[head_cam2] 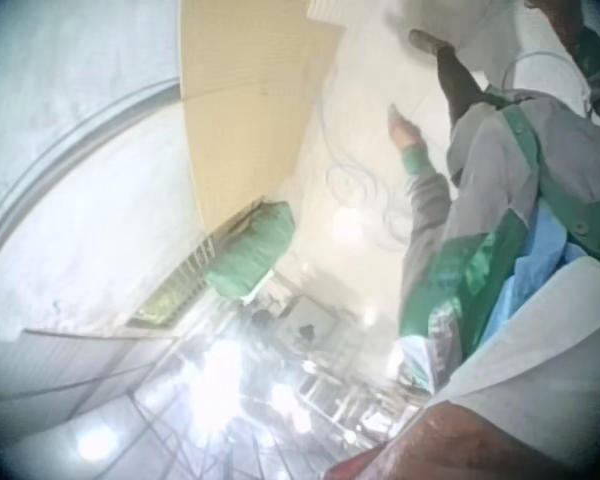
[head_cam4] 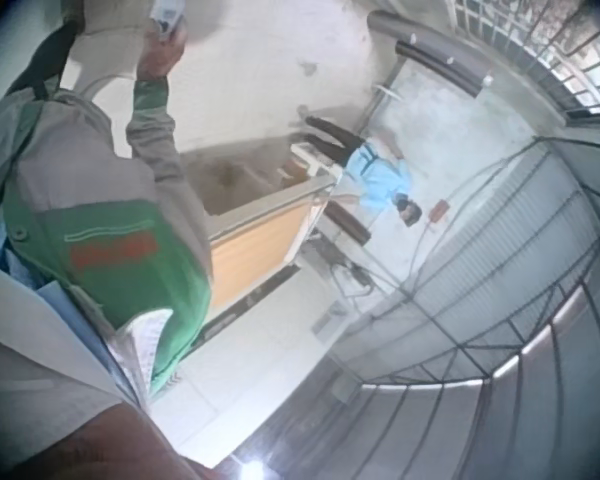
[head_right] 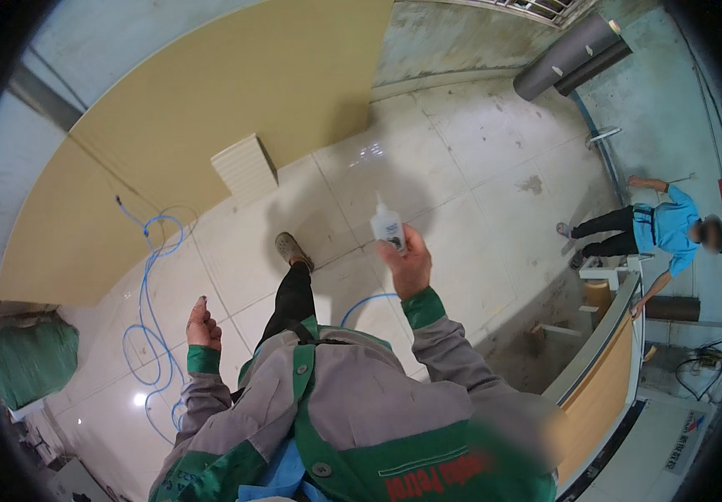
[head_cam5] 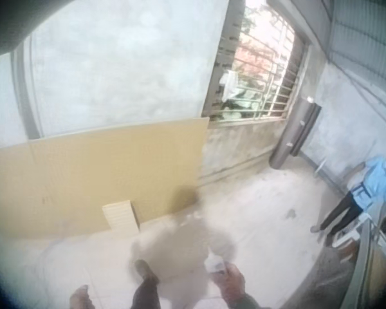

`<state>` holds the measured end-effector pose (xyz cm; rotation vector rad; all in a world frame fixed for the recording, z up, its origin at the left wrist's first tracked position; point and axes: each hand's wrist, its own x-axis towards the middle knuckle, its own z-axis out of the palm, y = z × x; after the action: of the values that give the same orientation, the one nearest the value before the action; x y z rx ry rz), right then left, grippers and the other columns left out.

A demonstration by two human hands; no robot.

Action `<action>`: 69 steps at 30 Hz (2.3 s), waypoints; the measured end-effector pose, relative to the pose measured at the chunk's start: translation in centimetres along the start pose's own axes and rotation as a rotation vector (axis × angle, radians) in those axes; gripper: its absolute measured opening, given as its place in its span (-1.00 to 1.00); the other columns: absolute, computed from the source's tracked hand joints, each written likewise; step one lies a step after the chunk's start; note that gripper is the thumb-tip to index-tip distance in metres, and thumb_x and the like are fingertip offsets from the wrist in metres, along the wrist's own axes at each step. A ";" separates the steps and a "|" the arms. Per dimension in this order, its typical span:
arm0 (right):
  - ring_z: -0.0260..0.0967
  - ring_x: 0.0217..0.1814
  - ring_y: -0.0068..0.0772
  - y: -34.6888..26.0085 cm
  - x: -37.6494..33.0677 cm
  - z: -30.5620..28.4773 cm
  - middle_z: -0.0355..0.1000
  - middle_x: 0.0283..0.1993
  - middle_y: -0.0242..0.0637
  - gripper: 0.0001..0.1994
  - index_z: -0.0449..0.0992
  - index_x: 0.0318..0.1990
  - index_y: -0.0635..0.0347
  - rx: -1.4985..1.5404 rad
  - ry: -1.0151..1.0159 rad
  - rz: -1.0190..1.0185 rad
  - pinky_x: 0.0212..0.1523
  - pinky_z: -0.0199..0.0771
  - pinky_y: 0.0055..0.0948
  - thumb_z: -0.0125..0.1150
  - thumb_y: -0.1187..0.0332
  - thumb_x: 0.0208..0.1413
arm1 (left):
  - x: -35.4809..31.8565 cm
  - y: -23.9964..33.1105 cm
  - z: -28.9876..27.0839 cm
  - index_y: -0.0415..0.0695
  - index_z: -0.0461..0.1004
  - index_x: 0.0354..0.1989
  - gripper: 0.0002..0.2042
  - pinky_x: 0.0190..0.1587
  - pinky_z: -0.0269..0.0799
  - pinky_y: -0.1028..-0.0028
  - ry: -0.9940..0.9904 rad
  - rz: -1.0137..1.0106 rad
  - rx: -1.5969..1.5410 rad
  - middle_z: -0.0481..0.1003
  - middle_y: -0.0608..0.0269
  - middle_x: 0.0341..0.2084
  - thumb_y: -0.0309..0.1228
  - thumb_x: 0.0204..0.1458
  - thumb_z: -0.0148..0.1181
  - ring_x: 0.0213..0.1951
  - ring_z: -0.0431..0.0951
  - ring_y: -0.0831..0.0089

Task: The person walks to a vacuum press machine and applies adhesive from a small bottle along the edge of a wooden panel. They repeatedly squeeze the bottle to dispense adhesive and move along the panel edge while another person works nearby.

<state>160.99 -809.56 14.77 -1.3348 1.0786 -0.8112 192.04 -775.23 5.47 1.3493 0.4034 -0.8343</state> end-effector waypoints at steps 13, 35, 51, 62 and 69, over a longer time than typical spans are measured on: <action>0.40 -0.21 -0.57 -13.3 40.7 -6.1 0.52 -0.20 -0.39 -0.58 0.53 0.03 0.33 -0.239 0.384 -0.200 -0.16 0.45 -0.53 0.50 0.33 0.08 | 19.8 13.2 28.6 0.11 0.51 -0.23 -0.85 -0.70 -0.17 0.60 -0.131 -0.129 -0.012 0.08 0.67 -0.65 -0.16 0.26 0.30 -0.70 -0.04 0.75; 0.47 0.27 -0.02 -24.8 110.1 -7.9 0.49 0.25 -0.02 -0.29 0.57 0.21 0.12 -1.389 -0.293 -0.283 0.30 0.46 -0.17 0.42 -0.06 -0.11 | 21.5 3.0 67.5 0.04 0.54 -0.10 -0.78 -0.72 -0.17 0.59 0.399 -0.129 -0.235 0.05 0.62 -0.66 -0.13 0.27 0.29 -0.71 -0.05 0.74; 0.44 0.25 -0.21 -12.5 109.9 -13.8 0.42 0.25 -0.26 -0.45 0.34 0.34 0.19 0.044 -0.321 0.088 0.16 0.61 -0.14 0.32 0.44 0.20 | 22.3 -2.9 76.9 -0.03 0.43 0.00 -0.71 -0.47 0.23 0.42 0.362 -0.221 -0.606 0.35 0.44 -0.46 -0.54 0.09 0.05 -0.50 0.28 0.51; 0.37 0.24 -0.32 -13.2 76.6 7.0 0.37 0.24 -0.21 -0.46 0.29 0.34 0.33 0.085 -1.211 -0.072 0.28 0.38 -0.27 0.23 0.54 0.20 | 3.2 -4.6 65.6 -0.29 0.30 0.17 -0.58 0.20 0.59 0.18 0.420 0.310 -1.120 0.50 -0.01 0.08 -0.78 0.12 -0.11 0.11 0.59 0.11; 0.38 0.23 -0.34 -14.4 44.0 21.3 0.37 0.22 -0.23 -0.42 0.26 0.37 0.32 0.032 -1.787 -0.109 0.21 0.46 -0.27 0.29 0.49 0.22 | -14.6 -10.1 46.7 -0.28 0.33 0.22 -0.58 0.35 0.46 0.17 0.403 0.986 -1.226 0.44 -0.02 0.20 -0.71 0.17 -0.16 0.25 0.50 0.09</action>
<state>197.27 -844.73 21.06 -1.4207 -0.4355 0.4292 165.61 -815.66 18.50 0.3812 0.3799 0.5162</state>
